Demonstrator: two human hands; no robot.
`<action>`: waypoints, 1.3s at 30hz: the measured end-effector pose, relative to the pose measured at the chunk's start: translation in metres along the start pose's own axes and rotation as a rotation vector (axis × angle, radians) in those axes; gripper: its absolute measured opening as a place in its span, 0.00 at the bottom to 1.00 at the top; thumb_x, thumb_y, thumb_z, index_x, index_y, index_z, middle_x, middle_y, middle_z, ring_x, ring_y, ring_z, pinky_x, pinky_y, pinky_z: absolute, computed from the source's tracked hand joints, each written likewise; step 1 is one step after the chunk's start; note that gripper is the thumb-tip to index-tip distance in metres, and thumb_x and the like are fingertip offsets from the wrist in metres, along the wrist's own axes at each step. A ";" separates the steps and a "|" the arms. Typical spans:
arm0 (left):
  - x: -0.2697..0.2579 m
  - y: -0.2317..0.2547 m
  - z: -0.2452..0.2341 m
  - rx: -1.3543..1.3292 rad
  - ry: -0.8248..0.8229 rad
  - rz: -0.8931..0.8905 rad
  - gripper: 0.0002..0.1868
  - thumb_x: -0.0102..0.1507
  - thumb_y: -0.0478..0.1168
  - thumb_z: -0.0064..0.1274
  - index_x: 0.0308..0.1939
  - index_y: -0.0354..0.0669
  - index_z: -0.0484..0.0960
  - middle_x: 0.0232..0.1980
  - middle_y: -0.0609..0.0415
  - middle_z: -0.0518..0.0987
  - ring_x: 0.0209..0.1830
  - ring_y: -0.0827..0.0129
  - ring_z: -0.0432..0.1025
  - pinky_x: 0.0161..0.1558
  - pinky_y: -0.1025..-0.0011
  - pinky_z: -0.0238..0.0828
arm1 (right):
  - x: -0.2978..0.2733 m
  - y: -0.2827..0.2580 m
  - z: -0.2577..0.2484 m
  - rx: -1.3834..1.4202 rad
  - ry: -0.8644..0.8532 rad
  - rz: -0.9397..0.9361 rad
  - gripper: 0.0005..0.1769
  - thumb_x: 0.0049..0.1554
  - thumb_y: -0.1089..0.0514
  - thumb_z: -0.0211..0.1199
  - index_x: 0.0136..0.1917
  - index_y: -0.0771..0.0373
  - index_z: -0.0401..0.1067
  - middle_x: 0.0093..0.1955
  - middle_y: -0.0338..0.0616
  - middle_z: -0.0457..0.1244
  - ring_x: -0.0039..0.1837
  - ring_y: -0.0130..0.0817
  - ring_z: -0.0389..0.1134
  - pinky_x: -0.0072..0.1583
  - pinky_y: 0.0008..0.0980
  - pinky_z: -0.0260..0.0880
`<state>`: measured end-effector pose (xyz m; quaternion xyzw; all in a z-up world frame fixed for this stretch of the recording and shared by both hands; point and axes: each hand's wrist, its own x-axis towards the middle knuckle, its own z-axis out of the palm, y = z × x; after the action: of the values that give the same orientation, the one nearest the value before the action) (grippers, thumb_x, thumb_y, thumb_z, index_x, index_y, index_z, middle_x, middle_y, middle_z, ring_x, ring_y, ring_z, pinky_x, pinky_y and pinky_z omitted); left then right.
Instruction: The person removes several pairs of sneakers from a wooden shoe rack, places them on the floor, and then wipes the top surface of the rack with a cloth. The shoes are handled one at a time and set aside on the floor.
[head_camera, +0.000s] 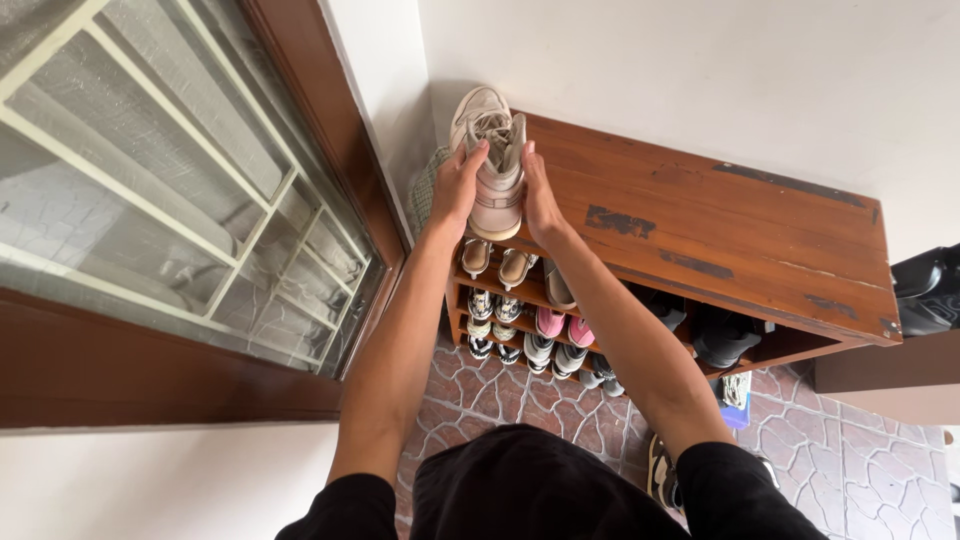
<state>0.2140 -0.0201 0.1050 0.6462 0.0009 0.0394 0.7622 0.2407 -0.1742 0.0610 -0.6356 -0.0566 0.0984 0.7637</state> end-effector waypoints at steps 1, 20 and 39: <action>0.003 0.001 0.000 0.004 -0.004 -0.008 0.30 0.65 0.56 0.50 0.60 0.35 0.80 0.58 0.45 0.82 0.60 0.66 0.74 0.63 0.70 0.63 | 0.002 -0.001 0.001 -0.015 0.008 0.015 0.54 0.56 0.17 0.39 0.78 0.58 0.47 0.78 0.53 0.50 0.79 0.44 0.49 0.75 0.50 0.48; -0.016 0.002 0.036 -0.130 -0.159 -0.001 0.24 0.67 0.51 0.50 0.57 0.33 0.81 0.54 0.49 0.83 0.54 0.70 0.74 0.60 0.70 0.67 | -0.050 -0.047 -0.021 -0.082 0.045 -0.128 0.51 0.57 0.29 0.53 0.79 0.65 0.47 0.77 0.60 0.51 0.80 0.49 0.51 0.77 0.48 0.47; -0.091 0.002 0.085 -0.096 -0.354 0.040 0.39 0.69 0.57 0.49 0.73 0.31 0.61 0.68 0.42 0.72 0.69 0.63 0.69 0.68 0.67 0.66 | -0.156 -0.049 -0.062 -0.124 0.174 -0.230 0.49 0.58 0.41 0.61 0.81 0.66 0.44 0.79 0.66 0.52 0.80 0.52 0.54 0.77 0.48 0.53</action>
<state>0.1276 -0.1094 0.1163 0.6056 -0.1480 -0.0596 0.7796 0.1056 -0.2767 0.1038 -0.6768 -0.0687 -0.0488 0.7314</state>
